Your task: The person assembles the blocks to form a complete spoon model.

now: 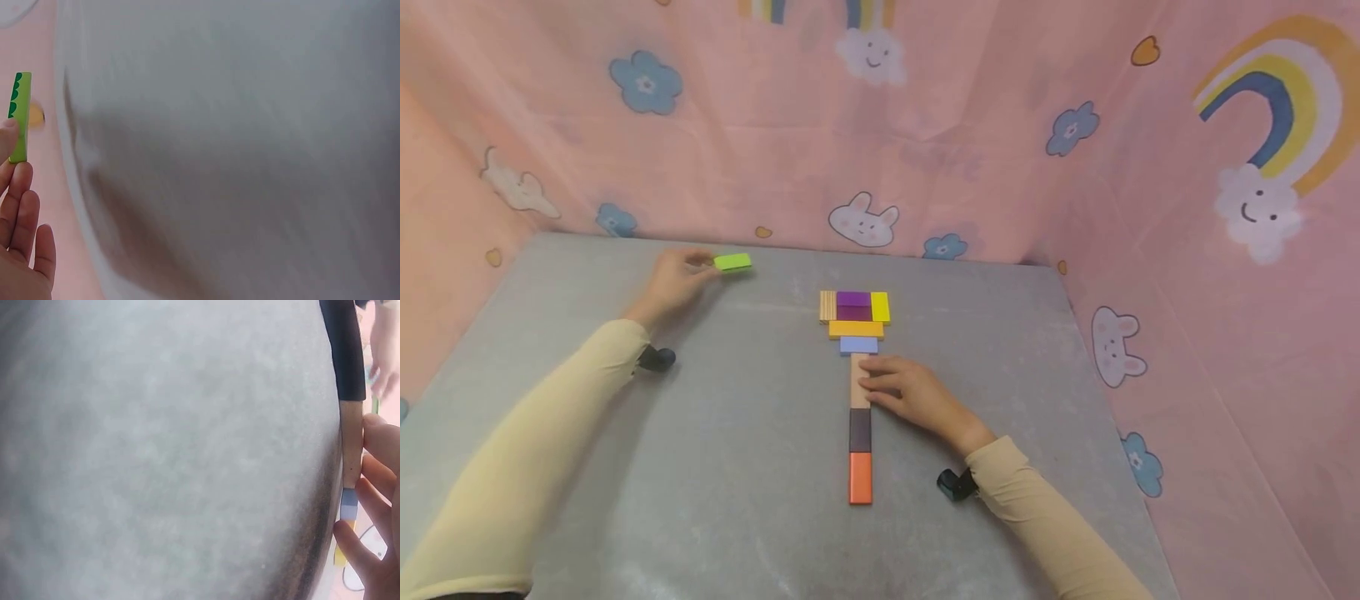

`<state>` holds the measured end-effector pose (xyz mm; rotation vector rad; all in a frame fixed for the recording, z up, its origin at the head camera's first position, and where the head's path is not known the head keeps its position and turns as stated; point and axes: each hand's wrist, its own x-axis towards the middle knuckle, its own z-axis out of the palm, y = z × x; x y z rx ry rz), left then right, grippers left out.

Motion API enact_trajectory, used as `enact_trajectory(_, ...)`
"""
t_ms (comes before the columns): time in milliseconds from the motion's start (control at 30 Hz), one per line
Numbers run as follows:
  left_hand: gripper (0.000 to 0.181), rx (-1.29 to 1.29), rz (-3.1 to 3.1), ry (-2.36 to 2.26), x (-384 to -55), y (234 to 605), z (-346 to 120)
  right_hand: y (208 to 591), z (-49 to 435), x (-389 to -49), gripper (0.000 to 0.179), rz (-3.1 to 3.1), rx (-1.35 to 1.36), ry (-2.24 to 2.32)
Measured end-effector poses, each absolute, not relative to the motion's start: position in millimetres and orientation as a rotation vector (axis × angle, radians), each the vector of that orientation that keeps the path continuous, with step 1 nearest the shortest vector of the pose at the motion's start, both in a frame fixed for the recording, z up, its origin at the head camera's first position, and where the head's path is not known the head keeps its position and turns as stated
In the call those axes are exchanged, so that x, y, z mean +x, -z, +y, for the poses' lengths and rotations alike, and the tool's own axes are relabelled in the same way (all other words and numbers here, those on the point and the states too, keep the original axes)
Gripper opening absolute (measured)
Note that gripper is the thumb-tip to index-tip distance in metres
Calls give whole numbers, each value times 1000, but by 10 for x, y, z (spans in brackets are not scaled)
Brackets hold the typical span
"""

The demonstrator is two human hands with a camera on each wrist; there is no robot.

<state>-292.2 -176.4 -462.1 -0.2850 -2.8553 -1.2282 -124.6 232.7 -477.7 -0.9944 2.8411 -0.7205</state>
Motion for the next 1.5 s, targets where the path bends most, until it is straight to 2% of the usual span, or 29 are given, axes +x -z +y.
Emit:
enact_trajectory(400,37,-450,-2908,1248,-3033,4625,-835,4797,2320,-1260,34,2852,-1040,725)
enact_trajectory(733,34,-528,-2907,1158,-3054,4699,-296,4800,2317,-1267,35,2838,-1002,704)
enact_trajectory(1067,32,-539,-2881,1159,-2994,4745,-25,4805,2320,-1271,34,2844,-1029,716)
enact_trajectory(1500,33,-524,-2920,1231,-2964,4767,34,4800,2324,-1273,35,2834,-1015,731)
